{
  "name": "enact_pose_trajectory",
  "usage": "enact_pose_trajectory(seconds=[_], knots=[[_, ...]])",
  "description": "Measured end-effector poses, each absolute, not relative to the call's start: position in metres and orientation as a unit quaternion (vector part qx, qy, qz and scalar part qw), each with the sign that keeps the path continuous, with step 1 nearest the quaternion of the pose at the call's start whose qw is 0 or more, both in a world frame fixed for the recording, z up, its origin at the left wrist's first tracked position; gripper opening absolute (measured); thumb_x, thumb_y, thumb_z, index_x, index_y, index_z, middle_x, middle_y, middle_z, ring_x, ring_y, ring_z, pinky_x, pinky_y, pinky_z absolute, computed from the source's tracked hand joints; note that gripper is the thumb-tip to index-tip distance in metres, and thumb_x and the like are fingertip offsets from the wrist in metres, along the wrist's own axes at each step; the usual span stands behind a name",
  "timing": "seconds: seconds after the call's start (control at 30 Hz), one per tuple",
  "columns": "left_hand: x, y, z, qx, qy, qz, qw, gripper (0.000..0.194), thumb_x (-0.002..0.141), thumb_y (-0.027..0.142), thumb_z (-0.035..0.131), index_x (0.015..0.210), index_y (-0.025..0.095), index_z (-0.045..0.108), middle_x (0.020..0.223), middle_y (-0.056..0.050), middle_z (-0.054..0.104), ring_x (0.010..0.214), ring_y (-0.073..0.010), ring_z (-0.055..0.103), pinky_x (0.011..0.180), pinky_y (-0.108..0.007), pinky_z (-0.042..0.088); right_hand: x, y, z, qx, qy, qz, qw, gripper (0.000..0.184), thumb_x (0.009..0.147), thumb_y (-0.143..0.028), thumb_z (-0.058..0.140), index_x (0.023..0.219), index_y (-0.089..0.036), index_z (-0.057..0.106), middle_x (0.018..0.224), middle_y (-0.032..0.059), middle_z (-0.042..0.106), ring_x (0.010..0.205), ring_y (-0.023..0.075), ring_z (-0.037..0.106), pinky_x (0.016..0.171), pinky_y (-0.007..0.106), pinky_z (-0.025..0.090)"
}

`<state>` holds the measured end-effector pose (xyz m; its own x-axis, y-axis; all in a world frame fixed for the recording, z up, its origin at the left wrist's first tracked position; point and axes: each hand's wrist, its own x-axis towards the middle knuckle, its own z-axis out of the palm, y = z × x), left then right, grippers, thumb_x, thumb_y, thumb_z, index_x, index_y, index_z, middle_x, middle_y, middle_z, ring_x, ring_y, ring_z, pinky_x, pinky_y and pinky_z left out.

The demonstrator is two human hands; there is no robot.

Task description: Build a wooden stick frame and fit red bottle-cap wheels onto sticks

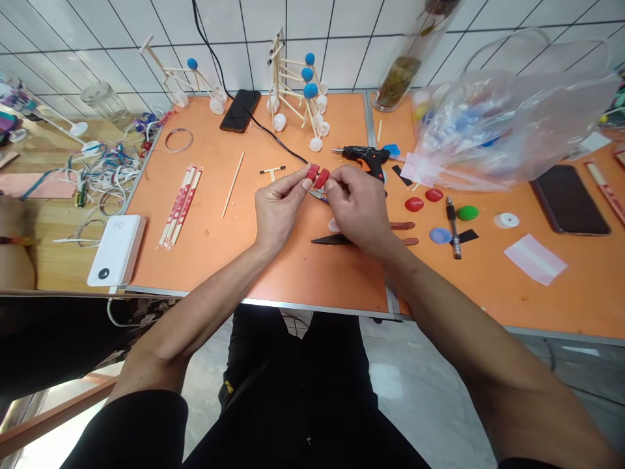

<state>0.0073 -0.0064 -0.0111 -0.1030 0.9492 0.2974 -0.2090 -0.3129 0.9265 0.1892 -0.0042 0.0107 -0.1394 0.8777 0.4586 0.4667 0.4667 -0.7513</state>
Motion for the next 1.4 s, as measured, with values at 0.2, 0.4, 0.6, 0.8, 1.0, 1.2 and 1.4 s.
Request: enact_pose_trajectory(seconds=[0.2, 0.4, 0.6, 0.8, 1.0, 1.2, 1.4], knots=[[0.007, -0.002, -0.012, 0.464, 0.366, 0.637, 0.495, 0.030, 0.091, 0.047, 0.107, 0.116, 0.031, 0.098, 0.133, -0.008, 0.094, 0.137, -0.0337, 0.087, 0.135, -0.060, 0.061, 0.195, 0.000, 0.003, -0.452, -0.769, 0.102, 0.441, 0.025, 0.116, -0.041, 0.052, 0.094, -0.029, 0.052, 0.089, 0.0065, 0.069, 0.086, 0.0275, 0.064, 0.083, 0.045, 0.049], [0.003, 0.005, -0.011, 0.451, 0.353, 0.632, 0.522, 0.038, 0.087, 0.056, 0.109, 0.111, 0.030, 0.096, 0.124, -0.005, 0.095, 0.124, -0.0290, 0.089, 0.120, -0.050, 0.071, 0.195, -0.002, 0.012, -0.455, -0.759, 0.156, 0.438, 0.029, 0.118, -0.045, 0.056, 0.094, -0.029, 0.055, 0.087, 0.0044, 0.070, 0.083, 0.0257, 0.064, 0.081, 0.044, 0.047], [-0.001, 0.009, -0.003, 0.374, 0.344, 0.630, 0.587, 0.024, 0.093, 0.038, 0.106, 0.108, 0.025, 0.093, 0.125, -0.005, 0.095, 0.130, -0.0254, 0.089, 0.122, -0.038, 0.070, 0.194, -0.008, 0.020, -0.477, -0.748, 0.180, 0.424, 0.031, 0.117, -0.045, 0.059, 0.092, -0.028, 0.055, 0.084, 0.0029, 0.067, 0.080, 0.0246, 0.064, 0.081, 0.042, 0.046], [0.000, 0.007, 0.008, 0.298, 0.344, 0.622, 0.637, 0.002, 0.107, 0.018, 0.089, 0.106, 0.020, 0.090, 0.128, -0.008, 0.094, 0.145, -0.0273, 0.085, 0.135, -0.042, 0.062, 0.194, -0.008, 0.023, -0.489, -0.745, 0.177, 0.417, 0.027, 0.115, -0.039, 0.061, 0.091, -0.028, 0.054, 0.083, 0.0030, 0.067, 0.080, 0.0240, 0.064, 0.081, 0.042, 0.045], [-0.002, 0.010, 0.016, 0.245, 0.349, 0.614, 0.664, 0.015, 0.114, 0.010, 0.073, 0.112, 0.016, 0.087, 0.120, -0.010, 0.095, 0.142, -0.0271, 0.086, 0.134, -0.042, 0.064, 0.197, -0.009, 0.031, -0.502, -0.751, 0.182, 0.387, 0.022, 0.110, -0.032, 0.061, 0.089, -0.027, 0.059, 0.082, 0.0028, 0.068, 0.077, 0.0229, 0.060, 0.080, 0.041, 0.046], [-0.005, 0.016, 0.023, 0.183, 0.380, 0.617, 0.665, 0.020, 0.118, 0.013, 0.070, 0.133, 0.013, 0.082, 0.140, -0.014, 0.091, 0.153, -0.0287, 0.080, 0.133, -0.038, 0.064, 0.208, -0.009, 0.038, -0.501, -0.800, 0.195, 0.266, 0.022, 0.108, -0.027, 0.061, 0.087, -0.024, 0.069, 0.084, 0.0049, 0.072, 0.080, 0.0237, 0.064, 0.080, 0.039, 0.043], [-0.010, 0.019, 0.023, 0.162, 0.399, 0.622, 0.654, 0.026, 0.116, 0.012, 0.071, 0.140, 0.016, 0.082, 0.136, -0.013, 0.093, 0.143, -0.0261, 0.086, 0.129, -0.033, 0.065, 0.209, -0.010, 0.037, -0.453, -0.861, 0.208, 0.101, 0.026, 0.107, -0.024, 0.061, 0.084, -0.022, 0.074, 0.096, 0.0086, 0.081, 0.091, 0.0259, 0.069, 0.079, 0.039, 0.040]])
